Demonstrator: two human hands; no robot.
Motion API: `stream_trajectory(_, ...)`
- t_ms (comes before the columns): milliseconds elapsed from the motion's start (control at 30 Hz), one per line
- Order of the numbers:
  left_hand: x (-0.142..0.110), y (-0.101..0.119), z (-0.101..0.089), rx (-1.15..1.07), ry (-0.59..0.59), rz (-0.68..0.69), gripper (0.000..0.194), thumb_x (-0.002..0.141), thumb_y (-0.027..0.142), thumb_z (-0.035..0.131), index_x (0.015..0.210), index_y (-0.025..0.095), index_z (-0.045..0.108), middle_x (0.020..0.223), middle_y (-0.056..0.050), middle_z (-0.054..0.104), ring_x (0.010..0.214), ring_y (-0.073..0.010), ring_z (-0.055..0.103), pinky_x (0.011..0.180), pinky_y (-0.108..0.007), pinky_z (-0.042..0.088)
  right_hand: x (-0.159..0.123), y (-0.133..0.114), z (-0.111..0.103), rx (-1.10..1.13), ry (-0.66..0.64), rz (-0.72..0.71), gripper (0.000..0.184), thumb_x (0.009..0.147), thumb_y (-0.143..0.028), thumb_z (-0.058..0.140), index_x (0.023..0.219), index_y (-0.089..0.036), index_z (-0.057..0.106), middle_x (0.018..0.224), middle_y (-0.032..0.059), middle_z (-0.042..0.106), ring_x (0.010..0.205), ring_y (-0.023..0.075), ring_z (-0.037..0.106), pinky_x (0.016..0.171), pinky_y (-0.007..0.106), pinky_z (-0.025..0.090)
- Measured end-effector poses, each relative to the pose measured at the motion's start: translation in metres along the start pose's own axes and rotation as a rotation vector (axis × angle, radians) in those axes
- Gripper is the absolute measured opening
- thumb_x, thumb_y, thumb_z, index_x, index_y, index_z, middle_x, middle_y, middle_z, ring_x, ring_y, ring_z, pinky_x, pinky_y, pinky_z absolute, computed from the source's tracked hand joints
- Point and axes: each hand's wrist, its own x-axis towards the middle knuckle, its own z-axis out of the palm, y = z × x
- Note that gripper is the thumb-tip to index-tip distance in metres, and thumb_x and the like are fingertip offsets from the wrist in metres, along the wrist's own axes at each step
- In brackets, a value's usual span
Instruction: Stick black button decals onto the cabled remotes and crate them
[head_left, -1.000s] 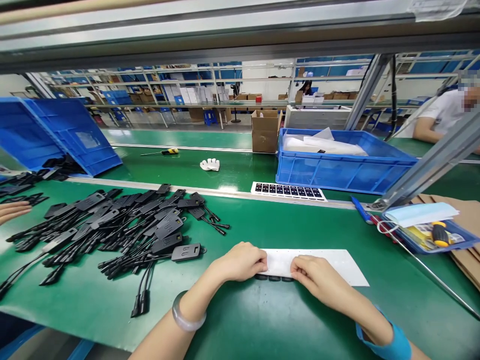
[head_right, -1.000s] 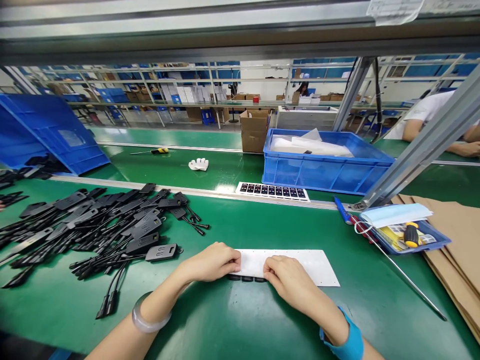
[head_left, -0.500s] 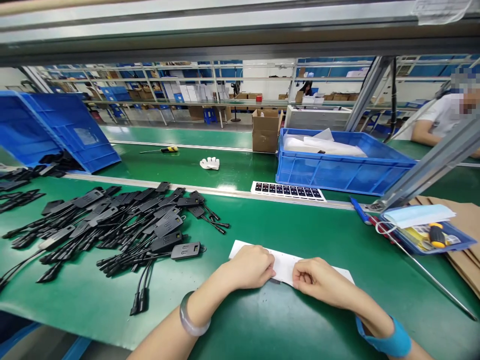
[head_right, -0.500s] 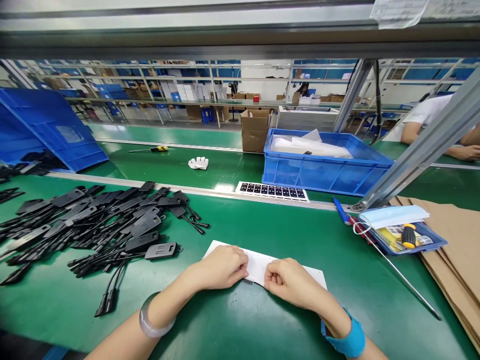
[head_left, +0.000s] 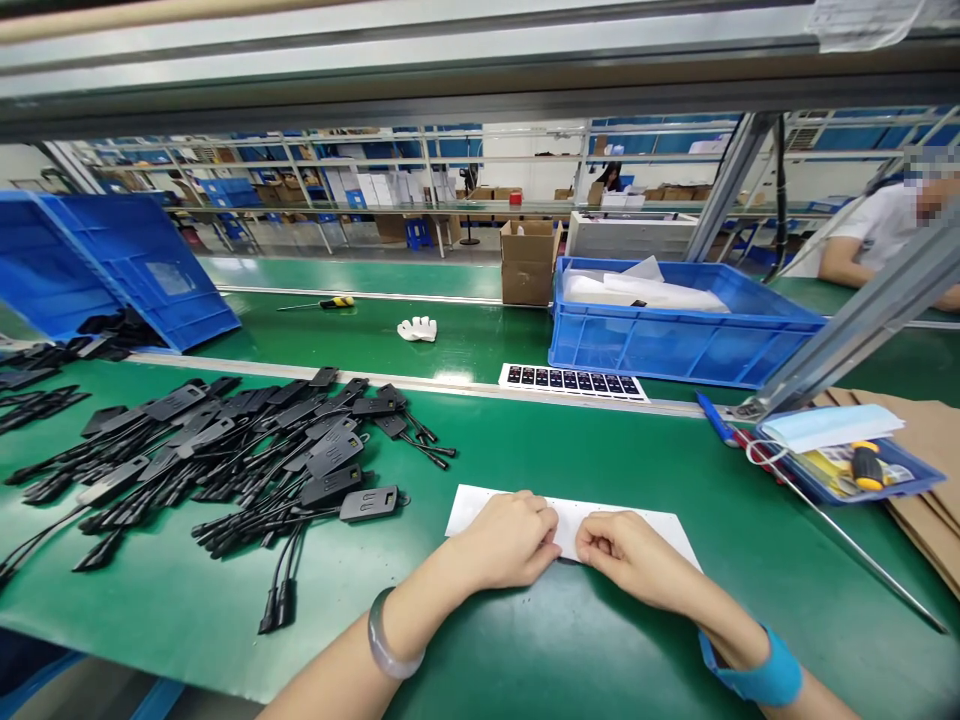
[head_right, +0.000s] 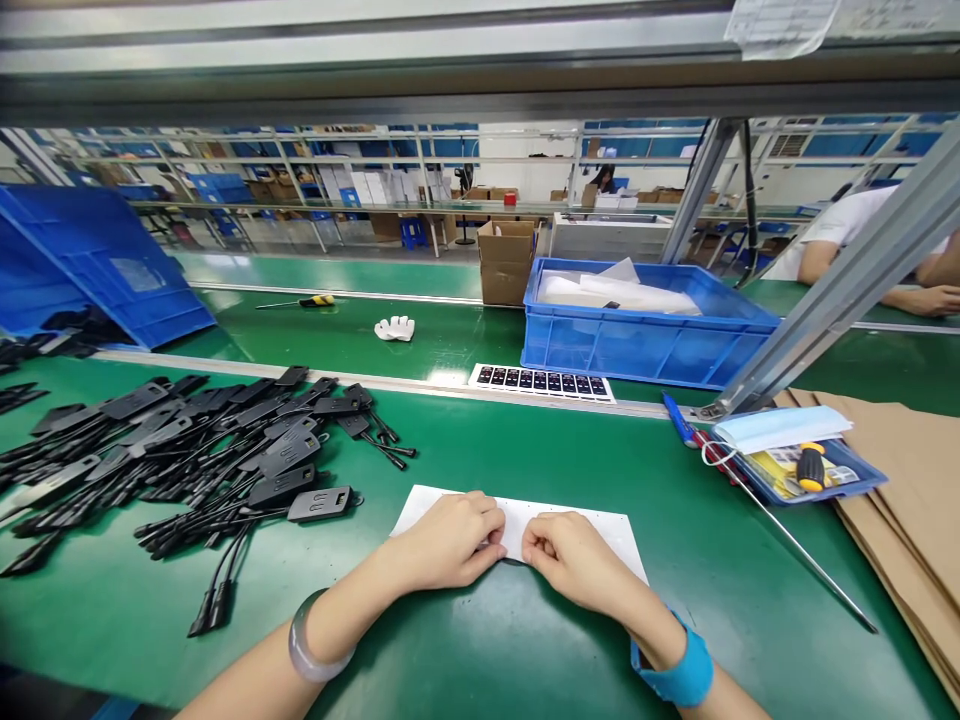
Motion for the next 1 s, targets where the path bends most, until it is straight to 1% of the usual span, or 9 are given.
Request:
stream_trajectory(167, 0.006, 0.006, 0.006, 0.048, 0.001, -0.053, 0.018, 0.087, 0.028, 0.046, 0.08, 0.017, 0.058, 0.083, -0.006, 0.066, 0.076, -0.0229, 0.06, 0.064, -0.033, 0.045, 0.002, -0.001, 0.007, -0.078, 0.119, 0.043, 0.02, 0.082, -0.014, 0.044, 0.065, -0.018, 0.053, 0.063, -0.0008, 0.055, 0.057, 0.0131, 0.047, 0.055, 0.024, 0.031)
stream_trajectory(333, -0.002, -0.006, -0.01, 0.012, -0.115, -0.023, 0.016, 0.086, 0.026, 0.049, 0.076, 0.018, 0.059, 0.079, -0.004, 0.067, 0.074, -0.0217, 0.062, 0.062, -0.03, 0.043, -0.005, -0.001, -0.007, -0.056, -0.044, -0.04, 0.016, 0.084, -0.015, 0.047, 0.07, -0.019, 0.053, 0.07, -0.0002, 0.058, 0.062, 0.0135, 0.051, 0.057, 0.024, 0.033)
stream_trajectory(400, -0.006, -0.012, -0.015, -0.009, -0.155, -0.037, 0.017, 0.084, 0.028, 0.053, 0.071, 0.019, 0.058, 0.074, -0.002, 0.066, 0.069, -0.0201, 0.062, 0.057, -0.028, 0.041, -0.007, 0.0, -0.01, -0.116, -0.064, -0.082, 0.018, 0.086, -0.015, 0.044, 0.071, -0.019, 0.052, 0.073, 0.0009, 0.059, 0.067, 0.015, 0.052, 0.059, 0.025, 0.034)
stream_trajectory(533, -0.003, -0.007, -0.008, -0.041, -0.045, -0.022, 0.025, 0.087, 0.04, 0.05, 0.078, 0.019, 0.059, 0.079, -0.003, 0.065, 0.072, -0.0192, 0.061, 0.06, -0.028, 0.042, -0.006, 0.001, 0.001, -0.204, -0.011, -0.105, 0.02, 0.092, -0.017, 0.037, 0.078, -0.019, 0.051, 0.078, 0.003, 0.06, 0.071, 0.0176, 0.053, 0.064, 0.028, 0.036)
stream_trajectory(600, 0.003, 0.001, 0.0, -0.001, 0.001, -0.016, 0.028, 0.092, 0.037, 0.042, 0.083, 0.017, 0.059, 0.083, -0.005, 0.066, 0.077, -0.0205, 0.062, 0.064, -0.03, 0.044, -0.003, 0.001, 0.008, -0.213, 0.016, -0.084, 0.021, 0.092, -0.017, 0.035, 0.081, -0.019, 0.052, 0.079, 0.0039, 0.06, 0.071, 0.0181, 0.054, 0.065, 0.029, 0.036)
stream_trajectory(667, 0.009, 0.007, 0.006, 0.049, -0.012, -0.026, 0.029, 0.094, 0.032, 0.036, 0.085, 0.016, 0.059, 0.084, -0.007, 0.066, 0.079, -0.022, 0.063, 0.066, -0.031, 0.045, -0.001, 0.002, 0.011, -0.234, 0.048, -0.05, 0.022, 0.093, -0.018, 0.034, 0.081, -0.018, 0.052, 0.079, 0.0052, 0.06, 0.071, 0.0189, 0.054, 0.065, 0.029, 0.037)
stream_trajectory(767, 0.013, 0.009, 0.008, 0.085, -0.056, -0.043, 0.026, 0.093, 0.033, 0.04, 0.09, 0.016, 0.059, 0.088, -0.008, 0.066, 0.082, -0.0233, 0.063, 0.067, -0.032, 0.046, 0.0, 0.004, 0.002, -0.178, 0.048, -0.007, 0.022, 0.091, -0.017, 0.038, 0.075, -0.018, 0.054, 0.076, 0.0038, 0.06, 0.07, 0.0175, 0.054, 0.064, 0.027, 0.036)
stream_trajectory(900, 0.006, 0.003, 0.002, 0.097, -0.081, -0.055, 0.023, 0.09, 0.035, 0.046, 0.087, 0.016, 0.058, 0.085, -0.008, 0.067, 0.078, -0.0244, 0.064, 0.064, -0.033, 0.046, -0.007, 0.007, -0.02, 0.022, -0.101, -0.014, 0.019, 0.086, -0.019, 0.048, 0.07, -0.019, 0.058, 0.068, -0.0011, 0.057, 0.061, 0.0124, 0.05, 0.057, 0.022, 0.033)
stream_trajectory(1000, -0.002, -0.001, -0.005, 0.098, -0.106, -0.061, 0.021, 0.089, 0.033, 0.047, 0.082, 0.017, 0.058, 0.079, -0.007, 0.066, 0.072, -0.0245, 0.064, 0.06, -0.033, 0.045, -0.011, 0.008, -0.027, 0.083, -0.123, -0.018, 0.016, 0.085, -0.022, 0.051, 0.073, -0.019, 0.061, 0.07, -0.0011, 0.058, 0.062, 0.0119, 0.05, 0.056, 0.022, 0.033)
